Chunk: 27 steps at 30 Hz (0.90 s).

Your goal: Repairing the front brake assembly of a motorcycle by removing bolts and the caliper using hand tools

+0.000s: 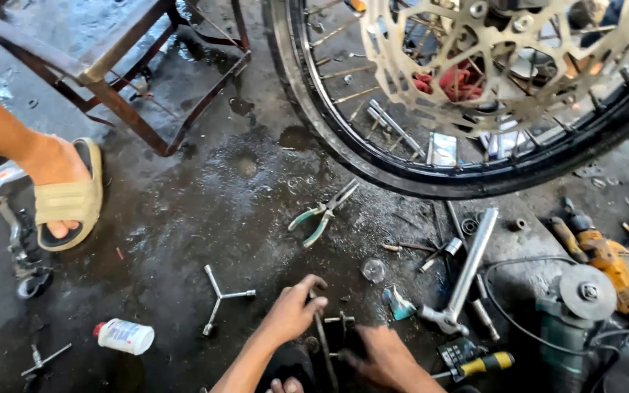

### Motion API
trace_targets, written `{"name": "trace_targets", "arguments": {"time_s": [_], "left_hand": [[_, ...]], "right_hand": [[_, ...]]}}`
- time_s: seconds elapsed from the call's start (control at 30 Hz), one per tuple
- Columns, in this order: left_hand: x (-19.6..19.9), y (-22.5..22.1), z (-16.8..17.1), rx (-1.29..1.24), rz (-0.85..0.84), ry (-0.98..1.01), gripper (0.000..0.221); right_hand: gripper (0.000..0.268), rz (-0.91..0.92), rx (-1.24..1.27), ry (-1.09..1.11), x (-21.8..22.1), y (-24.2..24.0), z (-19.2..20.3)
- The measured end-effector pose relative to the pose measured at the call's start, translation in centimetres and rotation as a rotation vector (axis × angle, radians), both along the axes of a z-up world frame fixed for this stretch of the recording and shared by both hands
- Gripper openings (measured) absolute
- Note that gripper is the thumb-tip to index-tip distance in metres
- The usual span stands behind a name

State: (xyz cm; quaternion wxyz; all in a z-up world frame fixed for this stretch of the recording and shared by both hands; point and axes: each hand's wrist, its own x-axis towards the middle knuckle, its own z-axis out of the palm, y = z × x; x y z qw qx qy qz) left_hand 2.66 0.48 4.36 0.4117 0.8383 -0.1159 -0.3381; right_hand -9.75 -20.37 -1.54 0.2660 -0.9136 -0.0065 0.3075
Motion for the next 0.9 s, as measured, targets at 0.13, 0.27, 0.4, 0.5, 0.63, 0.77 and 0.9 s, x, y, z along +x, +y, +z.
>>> {"name": "trace_targets", "arguments": {"time_s": [0.13,0.27,0.4,0.5,0.63,0.77,0.9], "left_hand": [[-0.4,-2.5,-1.7,0.039,-0.066,0.018,0.037],[-1.2,-3.8,-2.6,0.115,-0.153,-0.18,0.052],[-1.5,-2.8,-1.7,0.221,-0.237,-0.109,0.046],[-1.2,-2.4,-1.0,0.082,-0.099,-0.109,0.043],[-0.1,-1.4,-1.7,0.074,-0.047,-0.014,0.03],[0.3,-1.4,-0.5,0.136,-0.047,0.075,0.026],[0.0,-1.7,-0.4,0.153,-0.054,0.061,0.028]], "right_hand": [[0.037,-0.155,0.057,0.112,-1.8,2.0,-0.3],[0.032,-0.179,0.141,0.041,-2.9,1.7,-1.7],[0.03,-0.147,0.148,0.0,-3.7,2.1,-2.6],[0.038,-0.126,0.196,0.011,-3.1,1.5,-1.7],[0.046,-0.05,0.302,-0.014,-2.1,0.8,0.9],[0.051,-0.151,0.244,0.121,-2.3,0.8,-0.3],[0.056,-0.166,0.233,0.119,-1.9,1.0,0.9]]}}
